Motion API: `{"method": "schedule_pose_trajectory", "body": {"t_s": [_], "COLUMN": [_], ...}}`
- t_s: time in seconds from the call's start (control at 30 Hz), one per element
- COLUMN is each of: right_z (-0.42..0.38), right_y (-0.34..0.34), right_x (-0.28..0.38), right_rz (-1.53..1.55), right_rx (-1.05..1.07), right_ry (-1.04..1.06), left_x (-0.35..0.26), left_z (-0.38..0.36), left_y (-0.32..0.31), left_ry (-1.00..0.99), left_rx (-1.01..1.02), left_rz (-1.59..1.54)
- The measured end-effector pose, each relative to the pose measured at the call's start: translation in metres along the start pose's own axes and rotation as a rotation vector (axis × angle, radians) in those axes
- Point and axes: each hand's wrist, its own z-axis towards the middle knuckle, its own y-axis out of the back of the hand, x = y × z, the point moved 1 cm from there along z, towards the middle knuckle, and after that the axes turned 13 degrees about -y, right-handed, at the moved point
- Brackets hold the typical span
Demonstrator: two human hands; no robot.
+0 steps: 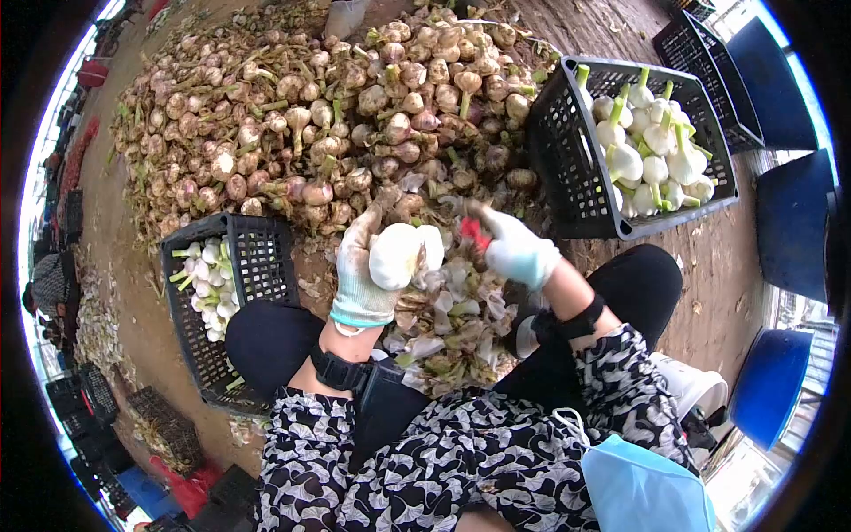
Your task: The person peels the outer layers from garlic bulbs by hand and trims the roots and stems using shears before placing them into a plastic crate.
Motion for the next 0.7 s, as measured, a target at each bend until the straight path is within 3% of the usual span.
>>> {"method": "schedule_pose_trajectory", "body": {"t_s": [0.03,0.1,0.13,0.17,0.23,0.3,0.37,0.43,0.47,0.5,0.57,0.6,0.63,0.7], "right_z": [-0.003,-0.027,-0.035,-0.025,-0.035,-0.051,-0.056,-0.066,-0.059,-0.053,-0.037,-0.032,-0.025,-0.019], "right_y": [0.002,0.000,-0.009,-0.025,-0.032,-0.028,-0.035,-0.059,-0.059,-0.048,-0.028,-0.024,-0.024,-0.036], "right_x": [0.012,0.055,0.066,0.050,0.057,0.063,0.049,0.051,0.046,0.045,0.022,0.014,0.013,0.011], "right_rz": [0.404,0.749,0.641,0.235,0.113,-0.036,-0.006,-0.090,-0.261,-0.383,-0.760,-0.572,-0.261,-0.358], "right_rx": [0.095,0.283,0.266,-0.162,-0.294,-0.274,-0.022,0.196,0.249,0.304,-0.054,-0.311,-0.381,-0.240], "right_ry": [0.088,0.083,0.035,0.284,0.145,0.281,0.349,0.498,0.421,0.127,0.154,0.257,0.229,0.190], "left_x": [0.000,0.004,0.006,0.005,0.002,0.005,0.011,0.005,0.000,-0.004,-0.006,-0.003,0.002,0.016], "left_z": [0.001,0.005,0.009,0.011,0.011,-0.001,0.014,0.018,0.021,0.022,0.018,0.019,0.019,0.035], "left_y": [0.003,0.006,0.011,0.017,0.020,0.021,0.044,0.034,0.034,0.033,0.032,0.025,0.018,0.029], "left_ry": [0.003,-0.061,-0.087,-0.086,-0.068,-0.034,-0.131,-0.131,-0.127,-0.120,-0.206,-0.174,-0.138,-0.115], "left_rx": [0.000,-0.027,-0.003,-0.003,0.280,0.120,-0.038,-0.273,-0.242,-0.206,-0.156,-0.271,-0.387,-0.378], "left_rz": [0.004,0.097,0.144,0.145,0.099,0.069,0.190,0.109,0.119,0.136,0.296,0.262,0.224,0.231]}}
